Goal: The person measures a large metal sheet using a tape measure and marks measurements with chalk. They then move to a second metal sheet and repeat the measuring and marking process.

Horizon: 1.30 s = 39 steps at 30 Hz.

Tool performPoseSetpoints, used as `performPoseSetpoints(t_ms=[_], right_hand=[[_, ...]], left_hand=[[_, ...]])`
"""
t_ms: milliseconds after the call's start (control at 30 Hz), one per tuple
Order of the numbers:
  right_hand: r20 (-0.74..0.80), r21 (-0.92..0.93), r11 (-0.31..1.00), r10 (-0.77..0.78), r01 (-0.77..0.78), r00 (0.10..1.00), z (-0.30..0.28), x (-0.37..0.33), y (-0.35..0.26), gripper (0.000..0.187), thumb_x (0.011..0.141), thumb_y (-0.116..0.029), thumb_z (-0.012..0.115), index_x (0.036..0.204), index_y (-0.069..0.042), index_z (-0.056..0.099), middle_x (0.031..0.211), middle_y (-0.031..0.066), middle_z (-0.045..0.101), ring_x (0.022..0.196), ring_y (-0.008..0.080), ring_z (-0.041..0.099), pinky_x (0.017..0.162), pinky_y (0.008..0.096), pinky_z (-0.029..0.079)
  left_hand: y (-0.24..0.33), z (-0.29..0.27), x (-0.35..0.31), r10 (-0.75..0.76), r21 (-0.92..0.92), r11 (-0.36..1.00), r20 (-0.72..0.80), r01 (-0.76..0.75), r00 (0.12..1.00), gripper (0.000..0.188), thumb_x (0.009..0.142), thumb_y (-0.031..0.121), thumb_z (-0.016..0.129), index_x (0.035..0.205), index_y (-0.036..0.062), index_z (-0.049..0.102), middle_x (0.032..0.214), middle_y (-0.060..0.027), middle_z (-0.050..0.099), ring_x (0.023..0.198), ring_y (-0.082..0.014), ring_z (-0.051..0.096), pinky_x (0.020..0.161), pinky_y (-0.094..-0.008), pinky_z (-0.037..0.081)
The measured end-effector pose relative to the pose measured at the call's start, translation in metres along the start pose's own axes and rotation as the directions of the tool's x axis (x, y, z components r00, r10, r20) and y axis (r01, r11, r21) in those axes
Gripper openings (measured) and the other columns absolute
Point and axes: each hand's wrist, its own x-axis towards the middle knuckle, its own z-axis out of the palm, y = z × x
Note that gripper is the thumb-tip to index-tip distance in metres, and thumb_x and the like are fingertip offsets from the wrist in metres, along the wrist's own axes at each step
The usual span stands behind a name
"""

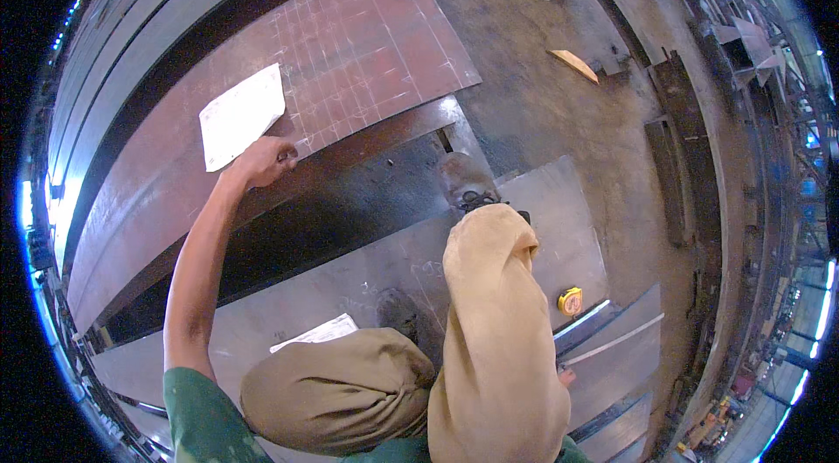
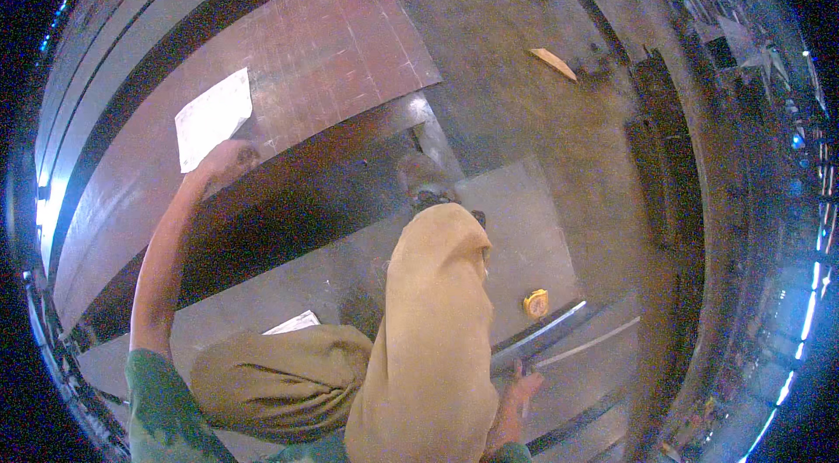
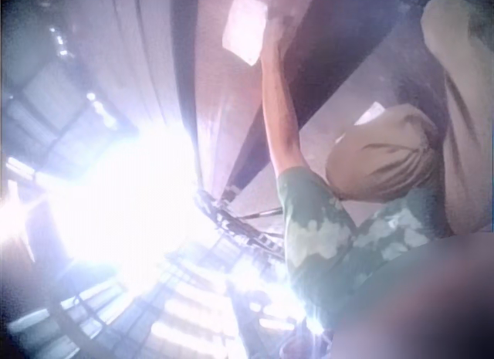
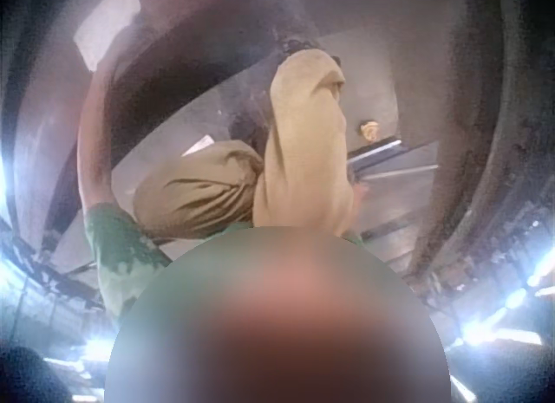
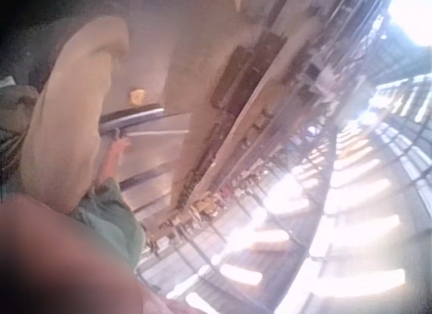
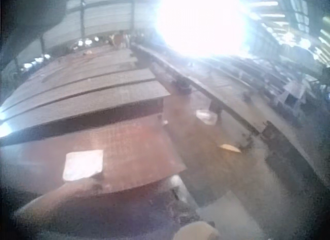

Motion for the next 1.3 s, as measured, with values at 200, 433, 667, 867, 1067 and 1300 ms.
performPoseSetpoints(t_ms=[200,433,667,867,1067,1300], right_hand=[[-0.088,-0.05,0.997,0.062,-0.066,0.994,-0.033,0.023,-0.063,0.054,0.089,-0.048,0.068,0.103,0.004,0.067,0.103,0.0279,0.062,0.1,0.0446,0.06,0.088,0.0514,0.046],[0.044,0.148,0.961,0.228,-0.232,0.973,-0.047,0.0,-0.124,0.039,0.085,-0.037,0.073,0.102,-0.002,0.068,0.104,0.0219,0.066,0.1,0.042,0.066,0.085,0.0519,0.052],[-0.324,-0.003,0.958,0.271,-0.287,0.907,-0.16,0.096,-0.013,0.051,0.094,-0.036,0.06,0.123,0.005,0.056,0.113,0.026,0.063,0.101,0.0417,0.061,0.09,0.0494,0.048],[-0.563,0.296,0.955,0.196,-0.026,0.803,-0.381,0.225,-0.074,0.054,0.093,-0.032,0.061,0.133,0.001,0.047,0.11,0.0191,0.058,0.095,0.0324,0.056,0.081,0.0412,0.045],[-0.663,0.538,0.701,0.008,0.469,0.748,-0.501,0.328,-0.223,0.061,0.092,-0.027,0.063,0.143,-0.003,0.039,0.107,0.0121,0.053,0.088,0.0231,0.052,0.072,0.033,0.043],[-0.435,0.898,-0.173,-0.487,0.405,0.757,-0.452,0.289,-0.532,0.061,0.093,-0.021,0.064,0.147,-0.01,0.038,0.095,0.0021,0.051,0.072,0.0095,0.048,0.056,0.0215,0.04]], left_hand=[[-0.005,0.034,-0.045,-0.036,-0.25,0.968,0.001,0.035,0.999,0.03,0.09,0.02,0.066,0.113,-0.0003,0.068,0.111,-0.0222,0.069,0.108,-0.0371,0.064,0.094,-0.0431,0.049],[-0.062,0.056,-0.075,-0.118,-0.172,0.978,0.016,0.119,0.993,0.031,0.09,0.018,0.066,0.115,-0.0005,0.068,0.115,-0.0217,0.069,0.11,-0.0346,0.065,0.095,-0.0404,0.049],[0.021,-0.013,-0.07,-0.137,-0.31,0.947,-0.138,0.089,0.981,0.032,0.09,0.019,0.067,0.115,-0.0011,0.067,0.11,-0.0201,0.07,0.103,-0.0341,0.067,0.09,-0.0405,0.051],[0.001,-0.03,-0.058,-0.115,-0.423,0.906,-0.244,0.001,0.963,0.029,0.092,0.019,0.066,0.115,0.0003,0.068,0.11,-0.0181,0.07,0.097,-0.0317,0.068,0.088,-0.0389,0.053],[0.029,-0.081,-0.01,-0.15,-0.462,0.887,-0.246,0.02,0.958,0.03,0.092,0.023,0.067,0.114,0.002,0.071,0.108,-0.0165,0.071,0.097,-0.0297,0.068,0.088,-0.0389,0.053],[0.119,-0.23,0.032,-0.096,-0.292,0.954,-0.521,-0.071,0.848,0.025,0.093,0.021,0.066,0.11,0.0044,0.072,0.103,-0.0166,0.072,0.097,-0.0313,0.069,0.086,-0.04,0.052]])
